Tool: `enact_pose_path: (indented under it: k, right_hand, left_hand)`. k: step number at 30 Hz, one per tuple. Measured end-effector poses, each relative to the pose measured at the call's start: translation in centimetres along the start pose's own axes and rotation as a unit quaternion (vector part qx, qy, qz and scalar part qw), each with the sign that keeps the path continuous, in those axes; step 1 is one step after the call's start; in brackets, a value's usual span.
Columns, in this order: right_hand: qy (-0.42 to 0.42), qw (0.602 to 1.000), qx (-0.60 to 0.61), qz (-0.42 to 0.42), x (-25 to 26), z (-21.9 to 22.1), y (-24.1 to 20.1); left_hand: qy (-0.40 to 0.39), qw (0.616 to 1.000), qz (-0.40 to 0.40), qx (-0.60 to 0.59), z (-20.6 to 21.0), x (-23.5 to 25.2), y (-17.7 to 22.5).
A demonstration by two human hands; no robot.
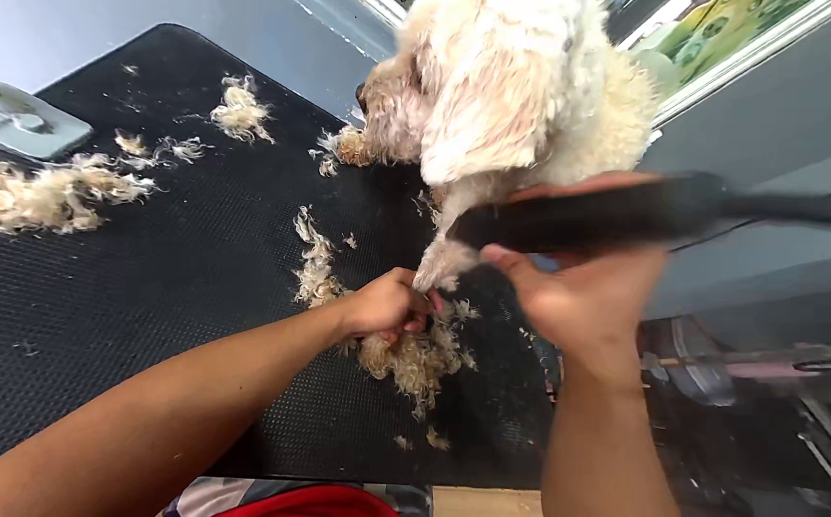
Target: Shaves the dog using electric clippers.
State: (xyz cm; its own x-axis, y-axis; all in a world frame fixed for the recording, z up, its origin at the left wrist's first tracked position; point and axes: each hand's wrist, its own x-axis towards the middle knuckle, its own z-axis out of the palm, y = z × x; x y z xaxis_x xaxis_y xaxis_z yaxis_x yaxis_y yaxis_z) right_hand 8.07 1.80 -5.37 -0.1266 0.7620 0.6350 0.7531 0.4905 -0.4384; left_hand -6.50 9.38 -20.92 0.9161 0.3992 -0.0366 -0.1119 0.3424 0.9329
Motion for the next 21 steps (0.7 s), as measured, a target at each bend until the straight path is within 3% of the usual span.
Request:
enact_pose_path:
  k: [3,7,8,12,14,16,18,21]
  right_hand:
    - [-0.054,0.993,-0.051,0.095,0.5,-0.4,-0.9]
    - [0.039,0.997,0.055,-0.047,0.6,-0.8,-0.3]
    - [0.031,0.997,0.055,-0.042,0.3,-0.7,0.0]
    - [-0.05,0.993,0.011,0.109,-0.1,-1.1,-0.6]
    - [-0.021,0.996,0.072,0.047,-0.1,-1.8,-1.1]
    - [0.033,0.991,0.095,-0.088,0.1,-2.2,-0.8]
    - [0.062,0.984,0.092,-0.137,-0.1,-1.8,-0.2]
    - [0.008,0.998,0.066,-0.01,-1.6,-0.8,0.7]
  left_hand:
    - [0.016,0.999,-0.031,0.015,-0.1,-0.2,0.5]
    - [-0.003,0.999,0.0,0.034,0.2,0.0,0.8]
    - [-0.007,0.999,0.005,0.033,0.2,0.0,0.6]
    - [0.005,0.999,-0.021,0.041,0.2,-0.1,0.5]
    - [0.002,0.999,-0.025,0.043,0.7,-0.2,0.8]
    - [0.002,0.998,-0.022,0.051,0.9,-0.1,1.1]
    - [-0.005,0.999,-0.015,0.045,0.8,-0.1,1.1]
    - [0.009,0.999,-0.009,0.051,0.5,-0.1,0.9]
